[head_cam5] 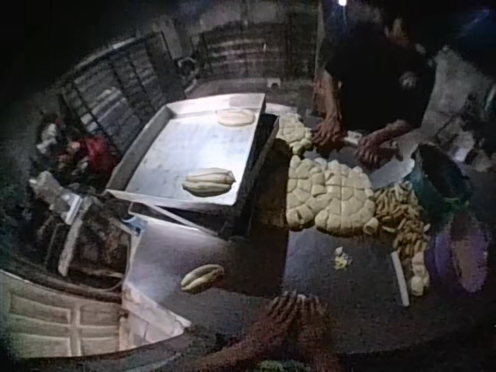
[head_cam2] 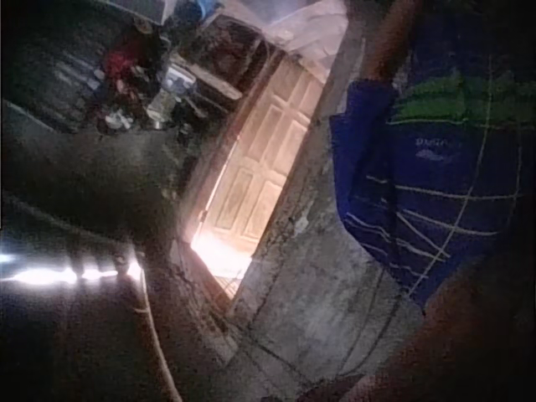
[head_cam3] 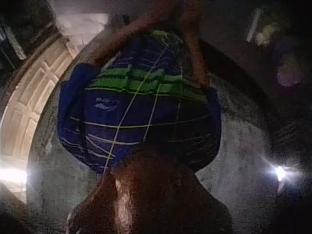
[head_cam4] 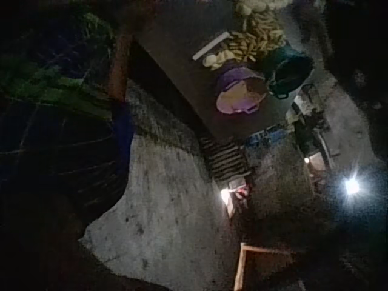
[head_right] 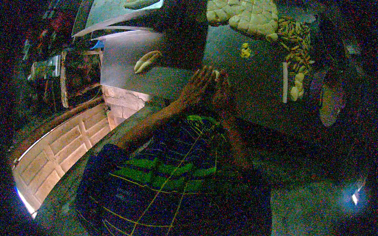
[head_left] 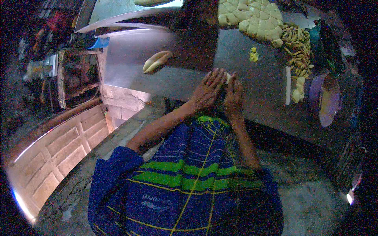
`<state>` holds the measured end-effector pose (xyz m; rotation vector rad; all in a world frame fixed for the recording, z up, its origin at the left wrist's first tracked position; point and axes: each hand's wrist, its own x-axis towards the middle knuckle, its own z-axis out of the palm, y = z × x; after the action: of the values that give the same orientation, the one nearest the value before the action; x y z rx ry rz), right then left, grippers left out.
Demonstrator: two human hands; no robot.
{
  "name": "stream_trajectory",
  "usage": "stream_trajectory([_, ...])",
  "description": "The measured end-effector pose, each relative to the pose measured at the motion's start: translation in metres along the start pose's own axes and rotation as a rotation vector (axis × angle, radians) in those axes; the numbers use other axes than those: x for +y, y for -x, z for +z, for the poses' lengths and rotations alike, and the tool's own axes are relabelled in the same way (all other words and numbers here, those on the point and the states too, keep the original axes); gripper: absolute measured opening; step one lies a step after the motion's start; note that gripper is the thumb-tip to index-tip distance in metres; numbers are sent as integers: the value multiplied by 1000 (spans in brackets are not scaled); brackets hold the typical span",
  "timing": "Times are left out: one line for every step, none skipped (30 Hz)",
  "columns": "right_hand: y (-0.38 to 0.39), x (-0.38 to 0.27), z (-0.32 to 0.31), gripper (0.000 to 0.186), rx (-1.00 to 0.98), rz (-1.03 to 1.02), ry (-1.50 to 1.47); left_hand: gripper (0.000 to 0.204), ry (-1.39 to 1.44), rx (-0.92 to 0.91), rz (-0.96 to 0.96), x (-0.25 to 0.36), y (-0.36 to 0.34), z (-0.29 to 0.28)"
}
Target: The person rolls out pieces of dough on a metal table, applies a dark filling with a brush, and rolls them into oblong shapes before placing them on a tray.
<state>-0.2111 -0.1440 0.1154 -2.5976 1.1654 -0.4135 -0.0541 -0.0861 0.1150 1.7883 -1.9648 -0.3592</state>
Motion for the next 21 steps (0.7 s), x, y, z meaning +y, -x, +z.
stream_trajectory([3, -1, 4, 57, -17, 4, -7, 67, -42, -66, 23, 1, 0, -2])
stream_trajectory([-1, -6, 2, 58, -62, -1, 61, 68, -53, -65, 12, 0, 1, -3])
stream_trajectory([-4, -11, -1, 59, -107, -4, 129, 69, -64, -65, 2, -3, 3, -4])
stream_trajectory([-9, -12, -5, 60, -219, 110, -20, 70, -75, -66, -8, -7, 5, -6])
stream_trajectory([-18, -12, -18, 62, -326, 227, -167, 70, -97, -40, 2, -9, 6, -6])
stream_trajectory([-20, -6, -20, 64, -338, 236, -143, 70, -106, -7, 24, -11, 4, -3])
stream_trajectory([-21, -3, -19, 65, -352, 241, -128, 70, -113, 25, 47, -14, 3, 0])
stream_trajectory([-16, -2, -10, 67, -289, 126, 48, 69, -40, -44, -11, -18, 6, 1])
stream_trajectory([-10, 2, -2, 69, -235, 17, 240, 69, -67, -79, -19, -16, 4, 0])
stream_trajectory([-9, 3, 3, 72, -224, 72, 189, 70, -114, -114, -36, -16, 3, -6])
stream_trajectory([-12, 3, 4, 71, -211, 74, 158, 70, -160, -150, -58, -15, 0, -8])
stream_trajectory([-16, -1, 4, 71, -195, 72, 115, 71, -150, -138, -33, -18, -3, -7])
stream_trajectory([-19, -2, 0, 71, -179, 68, 72, 72, -141, -125, -9, -20, -7, -4])
stream_trajectory([-25, -5, -8, 70, -172, 53, 182, 73, -138, -114, 16, -24, -9, -5])
stream_trajectory([-23, -3, -6, 70, -141, 60, 193, 74, -139, -122, 2, -26, -8, -7])
stream_trajectory([-21, 0, -4, 70, -108, 64, 205, 74, -140, -128, -14, -25, -5, -8])
stream_trajectory([-20, 1, -5, 71, -75, 69, 218, 74, -141, -133, -28, -23, -4, -9])
stream_trajectory([-20, 2, -5, 71, -85, 94, 195, 75, -159, -136, -43, -21, -4, -9])
stream_trajectory([-19, 1, -4, 71, -95, 118, 171, 75, -177, -138, -58, -18, -4, -9])
stream_trajectory([-18, 0, -2, 72, -108, 142, 147, 75, -193, -143, -76, -16, -4, -8])
stream_trajectory([-16, 2, 2, 71, -189, 96, 234, 76, -137, -127, -33, -16, -5, -5])
